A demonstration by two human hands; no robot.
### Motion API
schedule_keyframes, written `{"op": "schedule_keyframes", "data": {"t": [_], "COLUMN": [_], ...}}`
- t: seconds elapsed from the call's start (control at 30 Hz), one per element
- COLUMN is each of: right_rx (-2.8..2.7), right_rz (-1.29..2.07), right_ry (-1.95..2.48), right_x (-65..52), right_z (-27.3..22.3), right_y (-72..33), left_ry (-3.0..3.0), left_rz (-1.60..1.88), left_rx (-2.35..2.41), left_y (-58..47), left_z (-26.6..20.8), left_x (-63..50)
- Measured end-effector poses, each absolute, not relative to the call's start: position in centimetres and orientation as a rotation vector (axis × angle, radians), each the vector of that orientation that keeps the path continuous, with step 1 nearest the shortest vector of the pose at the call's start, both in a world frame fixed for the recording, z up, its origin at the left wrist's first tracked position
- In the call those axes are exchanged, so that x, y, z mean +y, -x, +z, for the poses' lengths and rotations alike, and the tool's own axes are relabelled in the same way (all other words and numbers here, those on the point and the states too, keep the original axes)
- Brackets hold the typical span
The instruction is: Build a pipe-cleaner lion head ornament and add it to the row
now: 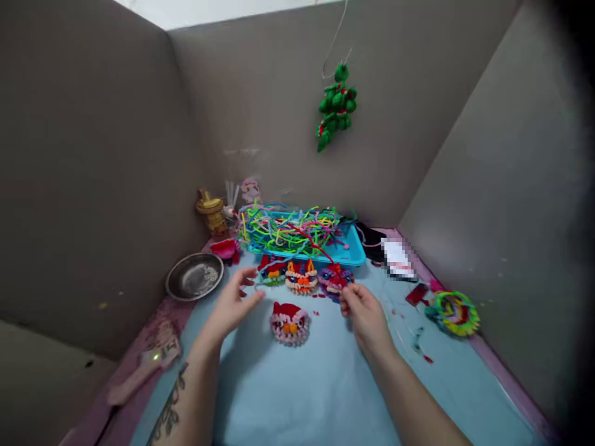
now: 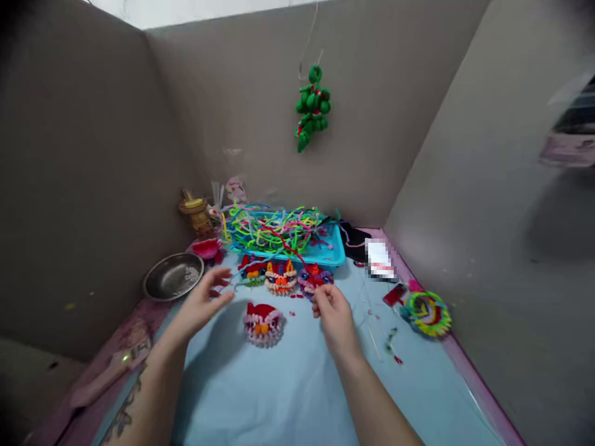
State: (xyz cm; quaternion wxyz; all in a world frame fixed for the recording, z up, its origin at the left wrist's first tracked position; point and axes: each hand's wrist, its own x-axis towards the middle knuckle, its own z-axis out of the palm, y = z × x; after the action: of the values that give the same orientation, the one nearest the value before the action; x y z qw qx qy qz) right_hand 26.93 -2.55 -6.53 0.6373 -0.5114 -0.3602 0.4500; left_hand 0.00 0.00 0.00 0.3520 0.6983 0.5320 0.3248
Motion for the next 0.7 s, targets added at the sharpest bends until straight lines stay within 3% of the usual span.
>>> {"op": "schedule_keyframes", "data": {"t": [0.1,0.27,0.57,0.7], "right_rx": [-0.814,-0.781,-0.811,-0.861], "right_rz": [1.088,1.136,1.134,1.146], "right_ry": [1.152,1.155,1.153,1.18], "right_x": [-2.7,-3.1,-3.0,-3.1], "right_z": [-6.1,-5.5,-5.8,-5.8], "right_y": [-26.6,-26.1,-26.0,-25.8], "left_ry": [-1.795,-1.654,-1.71,-1.761], "left_rz": [0.726,0.864,1.062,1.354], "left_rx": [1.195,1.256,1.419,1.535], "left_y": [-2.1,-4.5,-4.3,-3.9], "left_z": [-3.1,-6.1,-6.6,-4.9], "left_x": [-2.3,-4.3,-2.9,-3.8]}}
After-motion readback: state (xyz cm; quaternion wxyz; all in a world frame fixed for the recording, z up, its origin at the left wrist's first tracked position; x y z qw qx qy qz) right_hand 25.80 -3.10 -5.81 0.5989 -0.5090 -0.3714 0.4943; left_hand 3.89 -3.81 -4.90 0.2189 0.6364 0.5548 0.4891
